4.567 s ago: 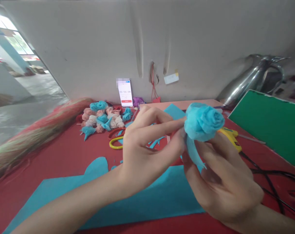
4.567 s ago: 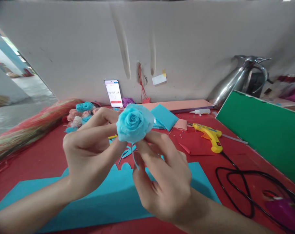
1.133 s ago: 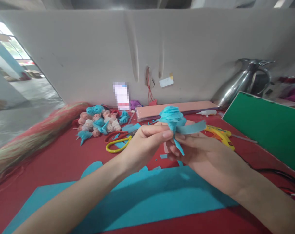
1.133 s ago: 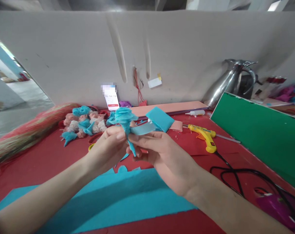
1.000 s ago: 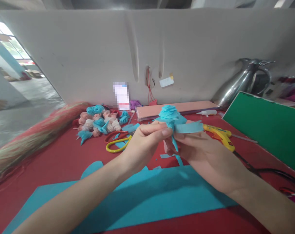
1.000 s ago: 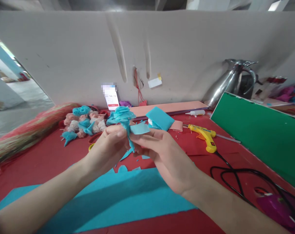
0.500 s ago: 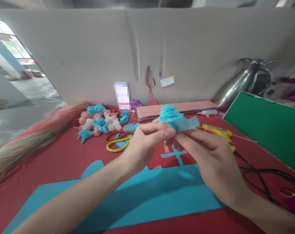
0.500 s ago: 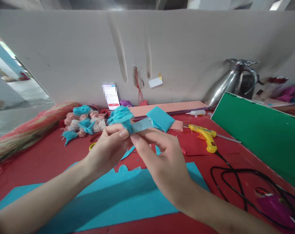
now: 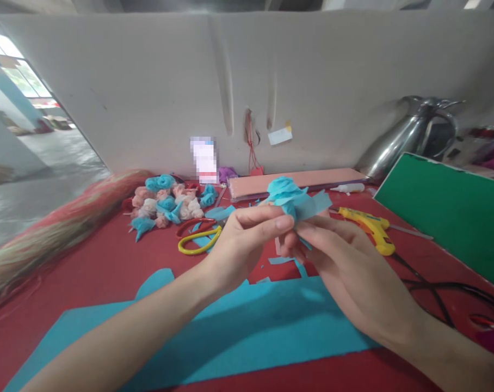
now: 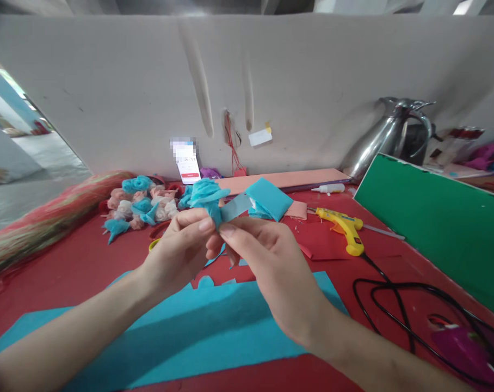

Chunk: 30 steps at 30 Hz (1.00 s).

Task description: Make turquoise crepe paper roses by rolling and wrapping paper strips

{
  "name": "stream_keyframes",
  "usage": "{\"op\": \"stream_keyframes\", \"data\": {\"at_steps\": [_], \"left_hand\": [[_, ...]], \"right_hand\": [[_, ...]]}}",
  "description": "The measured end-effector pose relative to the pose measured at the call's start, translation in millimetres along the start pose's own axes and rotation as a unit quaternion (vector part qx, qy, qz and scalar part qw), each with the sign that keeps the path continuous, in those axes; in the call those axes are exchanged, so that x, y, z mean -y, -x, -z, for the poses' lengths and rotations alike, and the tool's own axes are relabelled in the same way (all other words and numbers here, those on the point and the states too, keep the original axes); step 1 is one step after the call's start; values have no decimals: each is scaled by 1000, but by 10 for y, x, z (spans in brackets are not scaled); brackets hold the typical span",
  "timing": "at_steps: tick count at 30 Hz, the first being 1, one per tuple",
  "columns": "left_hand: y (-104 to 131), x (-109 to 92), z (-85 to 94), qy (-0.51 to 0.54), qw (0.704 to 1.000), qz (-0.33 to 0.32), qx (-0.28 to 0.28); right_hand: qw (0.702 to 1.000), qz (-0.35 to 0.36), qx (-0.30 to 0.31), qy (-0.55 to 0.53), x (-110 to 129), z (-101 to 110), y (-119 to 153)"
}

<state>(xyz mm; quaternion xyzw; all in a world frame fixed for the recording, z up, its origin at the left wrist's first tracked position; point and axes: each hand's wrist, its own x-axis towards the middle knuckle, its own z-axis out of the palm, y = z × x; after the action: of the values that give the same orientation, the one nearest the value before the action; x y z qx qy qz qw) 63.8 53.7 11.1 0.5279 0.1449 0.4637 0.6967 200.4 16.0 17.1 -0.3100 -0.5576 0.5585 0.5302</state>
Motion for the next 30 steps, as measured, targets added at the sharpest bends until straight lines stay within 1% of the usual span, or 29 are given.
{"op": "stream_keyframes", "data": {"at_steps": [3,8,9,11,14,16,17,18,20,21,23,26,30], "left_hand": [[12,-9,5,2,1000,13,7],[3,-19,-12,11,1000,27,5],[2,-20,-18,12,1000,28,2],[3,-19,-26,13,1000,27,-2],[12,-9,-24,11,1000,14,-13],[16,0,-22,9,999,-2,-31],[16,5,-23,8,999,-10,-41],[16,9,-26,6,999,-15,-50],[12,15,-31,2,998,-20,-61],[9,17,-32,0,998,-20,-63],[1,22,-31,-5,998,-19,-63],[-9,22,-23,-7,998,-15,-64],[-2,6,-20,-4,999,-7,-46]], "right_hand": [[999,-30,11,-41,29,-20,4],[991,-46,15,-124,31,-48,-3],[990,-48,17,-131,24,-49,-5],[993,-39,20,-112,6,-49,-6],[999,2,13,-42,-16,-44,7],[999,48,3,25,-19,-41,25],[994,80,-4,76,-17,-40,34],[983,116,-14,139,-14,-39,42],[947,183,-35,262,-10,-38,53],[930,205,-39,301,-9,-36,55],[920,219,-38,322,-12,-34,52],[934,202,-35,294,-17,-33,38],[969,137,-17,204,-12,-37,21]]}}
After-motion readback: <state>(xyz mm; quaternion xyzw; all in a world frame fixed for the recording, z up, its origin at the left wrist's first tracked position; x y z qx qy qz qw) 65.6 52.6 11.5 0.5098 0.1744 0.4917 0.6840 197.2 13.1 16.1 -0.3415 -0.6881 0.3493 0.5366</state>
